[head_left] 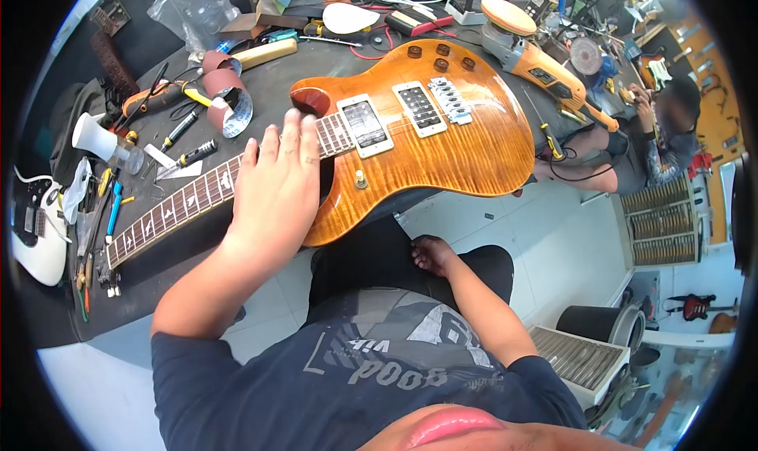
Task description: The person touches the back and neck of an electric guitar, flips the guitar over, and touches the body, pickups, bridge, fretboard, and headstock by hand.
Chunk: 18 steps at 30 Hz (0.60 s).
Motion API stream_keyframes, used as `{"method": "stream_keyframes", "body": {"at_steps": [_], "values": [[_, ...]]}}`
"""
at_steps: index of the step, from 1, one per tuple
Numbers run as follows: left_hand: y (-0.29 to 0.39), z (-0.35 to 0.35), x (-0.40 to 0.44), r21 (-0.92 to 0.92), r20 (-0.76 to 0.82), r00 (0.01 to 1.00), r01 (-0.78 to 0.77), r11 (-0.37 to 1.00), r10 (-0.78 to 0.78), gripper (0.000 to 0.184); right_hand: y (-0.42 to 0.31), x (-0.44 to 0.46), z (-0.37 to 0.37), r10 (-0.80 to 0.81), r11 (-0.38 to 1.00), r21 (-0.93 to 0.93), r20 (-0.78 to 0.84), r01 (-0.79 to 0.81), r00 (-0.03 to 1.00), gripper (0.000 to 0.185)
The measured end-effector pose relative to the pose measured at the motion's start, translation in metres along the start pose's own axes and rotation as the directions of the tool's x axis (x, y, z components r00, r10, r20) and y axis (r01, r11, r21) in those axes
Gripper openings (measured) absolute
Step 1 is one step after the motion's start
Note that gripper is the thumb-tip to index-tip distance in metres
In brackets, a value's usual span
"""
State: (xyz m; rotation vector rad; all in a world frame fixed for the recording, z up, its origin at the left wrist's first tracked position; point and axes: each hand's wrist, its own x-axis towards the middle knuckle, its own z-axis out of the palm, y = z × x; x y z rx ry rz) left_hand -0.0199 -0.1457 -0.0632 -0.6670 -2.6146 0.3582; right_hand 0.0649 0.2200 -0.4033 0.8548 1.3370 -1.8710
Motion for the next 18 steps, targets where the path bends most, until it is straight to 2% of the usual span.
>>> {"method": "stream_keyframes", "body": {"at_steps": [1, 8, 12, 14, 17, 18], "values": [[-0.001, 0.003, -0.004, -0.017, 0.034, 0.999, 0.035, 0.999, -0.035, 0.059, -0.001, 0.0, 0.0, -0.003, 1.0, -0.012, -0.012, 0.003, 1.0, 0.016], [0.003, 0.003, 0.011, 0.251, 0.05, 0.998, -0.045, 0.967, 0.034, 0.053, 0.003, 0.019, -0.001, 0.025, 0.999, 0.022, 0.058, -0.026, 0.998, 0.014], [-0.001, 0.009, 0.011, 0.252, 0.035, 0.996, -0.085, 0.964, 0.079, 0.051, 0.005, 0.015, 0.012, -0.01, 1.0, -0.027, 0.054, 0.012, 0.998, 0.014], [-0.007, 0.018, 0.007, 0.23, -0.048, 0.992, -0.104, 0.968, 0.118, 0.05, 0.0, 0.011, 0.018, -0.02, 0.998, -0.065, 0.045, 0.023, 0.999, 0.014], [-0.009, 0.029, 0.005, 0.187, -0.137, 0.984, -0.09, 0.978, 0.116, 0.049, -0.014, -0.009, 0.033, -0.034, 0.976, -0.217, -0.018, 0.029, 0.999, 0.018], [-0.008, 0.033, 0.004, 0.165, -0.16, 0.982, -0.076, 0.983, 0.103, 0.048, -0.021, -0.019, 0.041, -0.085, 0.927, -0.366, -0.012, 0.075, 0.996, 0.021]]}}
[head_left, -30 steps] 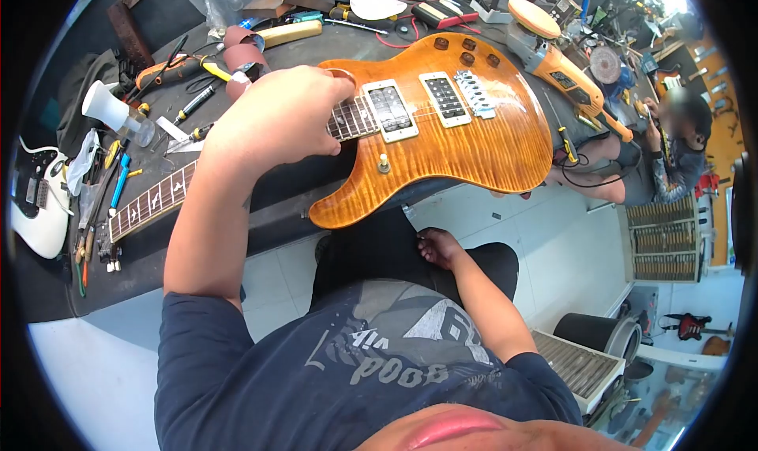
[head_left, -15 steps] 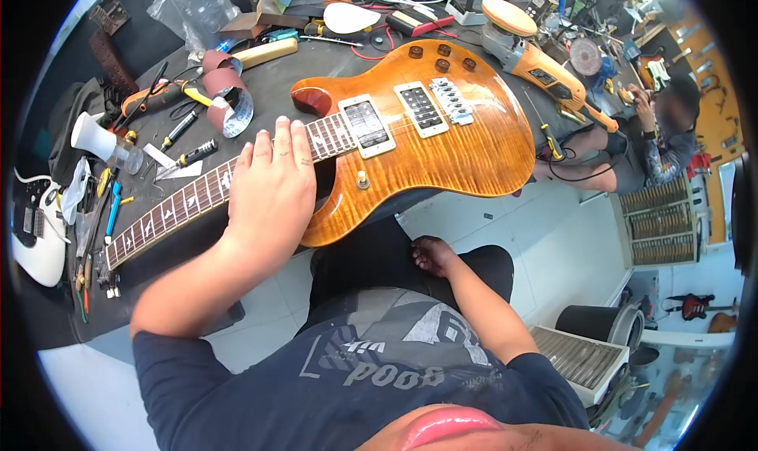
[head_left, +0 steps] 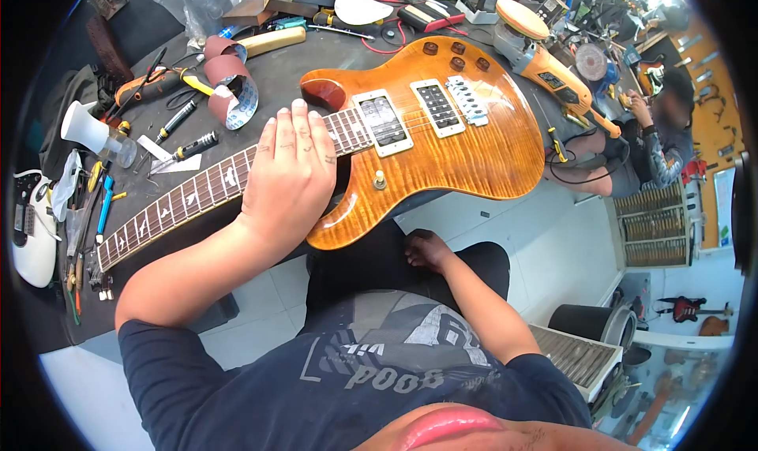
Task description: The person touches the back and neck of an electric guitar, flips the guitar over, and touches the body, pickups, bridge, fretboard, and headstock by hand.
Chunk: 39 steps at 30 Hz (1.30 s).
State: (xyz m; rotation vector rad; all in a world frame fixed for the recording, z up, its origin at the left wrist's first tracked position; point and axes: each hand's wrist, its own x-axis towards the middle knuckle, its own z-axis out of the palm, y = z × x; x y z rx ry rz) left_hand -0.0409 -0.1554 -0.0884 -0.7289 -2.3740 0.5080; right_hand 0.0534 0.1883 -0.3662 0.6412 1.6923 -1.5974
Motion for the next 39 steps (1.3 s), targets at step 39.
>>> {"method": "stream_keyframes", "body": {"at_steps": [39], "values": [[-0.007, -0.008, 0.002, -0.066, 0.114, 0.993, -0.033, 0.997, 0.04, 0.046, -0.286, -0.148, 0.047, -0.974, -0.075, -0.96, 0.129, 0.268, 0.189, 0.053]]}}
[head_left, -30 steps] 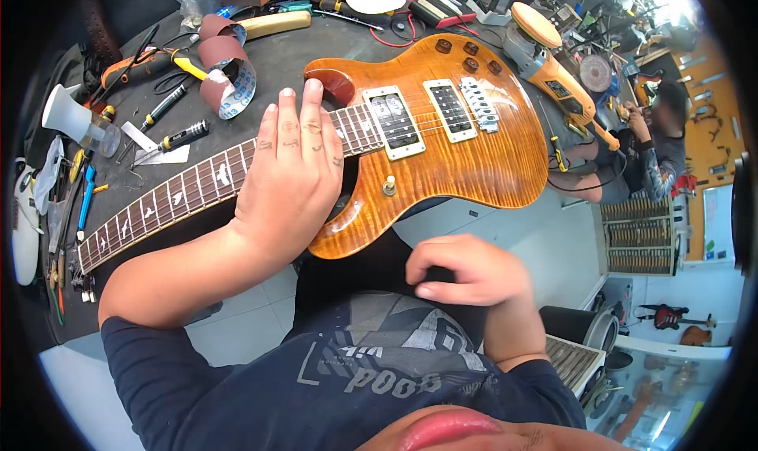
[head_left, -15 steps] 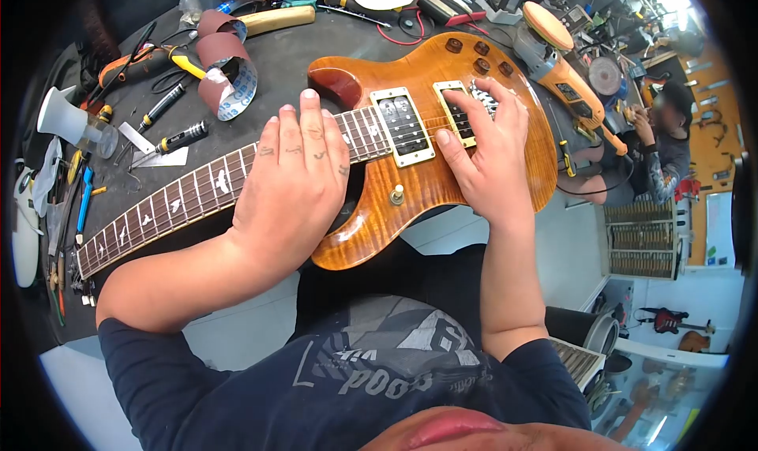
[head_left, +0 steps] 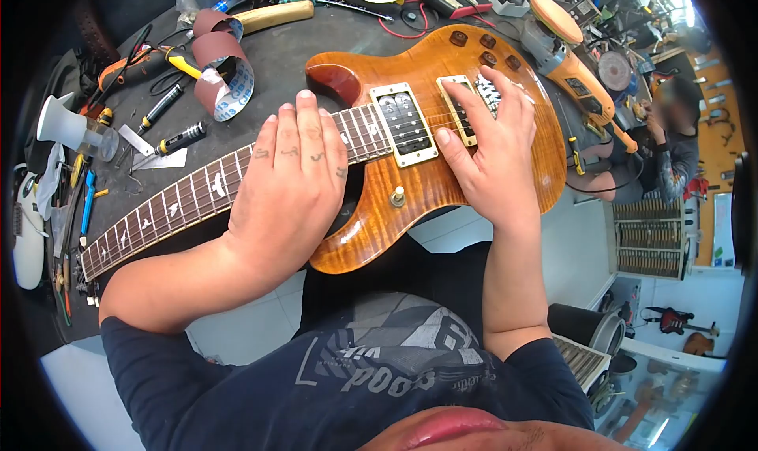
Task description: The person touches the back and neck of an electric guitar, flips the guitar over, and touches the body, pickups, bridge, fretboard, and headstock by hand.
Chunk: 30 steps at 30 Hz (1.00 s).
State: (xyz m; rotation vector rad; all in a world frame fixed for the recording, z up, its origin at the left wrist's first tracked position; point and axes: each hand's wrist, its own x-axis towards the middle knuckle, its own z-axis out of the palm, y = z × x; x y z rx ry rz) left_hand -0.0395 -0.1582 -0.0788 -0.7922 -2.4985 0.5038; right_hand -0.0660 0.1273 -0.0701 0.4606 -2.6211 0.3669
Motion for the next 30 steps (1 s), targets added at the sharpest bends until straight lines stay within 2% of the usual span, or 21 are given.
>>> {"method": "stream_keyframes", "body": {"at_steps": [21, 28, 30], "values": [[-0.0011, 0.0023, 0.0011, -0.007, -0.032, 0.999, -0.011, 1.0, 0.011, 0.046, 0.003, 0.0006, -0.002, -0.013, 1.0, -0.005, 0.072, 0.014, 0.997, 0.056], [-0.0009, -0.0008, -0.0001, -0.069, 0.026, 1.0, 0.004, 0.998, -0.003, 0.049, 0.006, -0.0021, 0.0038, 0.036, 0.999, 0.01, -0.027, -0.036, 0.999, 0.085], [-0.0002, -0.0017, -0.0005, -0.058, 0.031, 1.0, -0.005, 0.998, 0.006, 0.05, 0.0086, -0.0032, 0.0041, 0.121, 0.991, 0.061, -0.076, -0.116, 0.99, 0.083]]}}
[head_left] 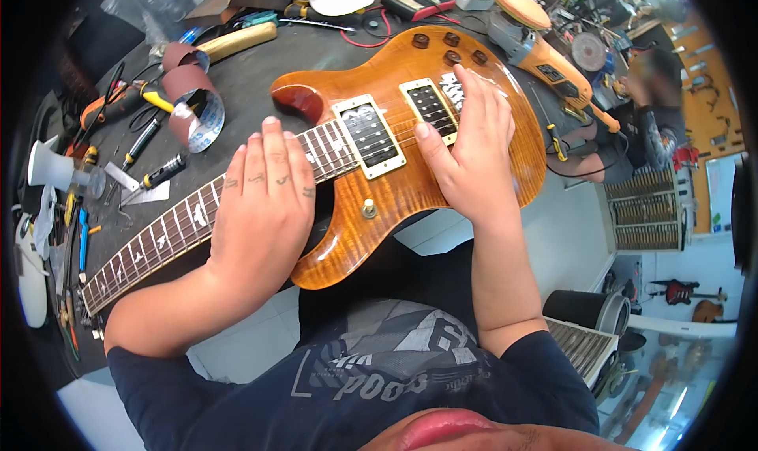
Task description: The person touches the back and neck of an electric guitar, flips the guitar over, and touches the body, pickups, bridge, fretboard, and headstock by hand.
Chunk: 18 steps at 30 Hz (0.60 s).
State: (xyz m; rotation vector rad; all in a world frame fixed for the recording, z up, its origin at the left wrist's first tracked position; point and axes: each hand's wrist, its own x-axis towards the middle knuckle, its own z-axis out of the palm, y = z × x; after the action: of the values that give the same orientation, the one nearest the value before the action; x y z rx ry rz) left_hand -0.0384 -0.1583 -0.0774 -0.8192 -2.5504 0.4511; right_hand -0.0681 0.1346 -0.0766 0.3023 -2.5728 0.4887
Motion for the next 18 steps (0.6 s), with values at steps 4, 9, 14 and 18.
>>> {"method": "stream_keyframes", "body": {"at_steps": [4, 9, 14, 18], "values": [[-0.0012, 0.001, -0.0011, 0.006, 0.003, 1.0, -0.009, 1.0, 0.009, 0.052, 0.0031, -0.0009, 0.0034, 0.054, 0.998, 0.04, -0.08, -0.051, 0.995, 0.073], [-0.0004, -0.0002, -0.0013, -0.021, 0.018, 1.0, -0.001, 1.0, 0.001, 0.055, 0.0035, 0.0005, 0.0033, 0.101, 0.985, 0.15, -0.12, -0.083, 0.988, 0.062], [0.0013, 0.0021, -0.0007, -0.072, 0.001, 1.0, 0.025, 0.997, -0.025, 0.055, 0.0007, 0.0014, 0.0017, 0.113, 0.987, 0.125, -0.083, -0.103, 0.99, 0.06], [-0.0007, 0.0023, 0.0012, -0.058, -0.025, 1.0, 0.01, 0.998, -0.011, 0.05, 0.0043, 0.0026, 0.004, 0.105, 0.987, 0.13, -0.095, -0.092, 0.99, 0.06]]}}
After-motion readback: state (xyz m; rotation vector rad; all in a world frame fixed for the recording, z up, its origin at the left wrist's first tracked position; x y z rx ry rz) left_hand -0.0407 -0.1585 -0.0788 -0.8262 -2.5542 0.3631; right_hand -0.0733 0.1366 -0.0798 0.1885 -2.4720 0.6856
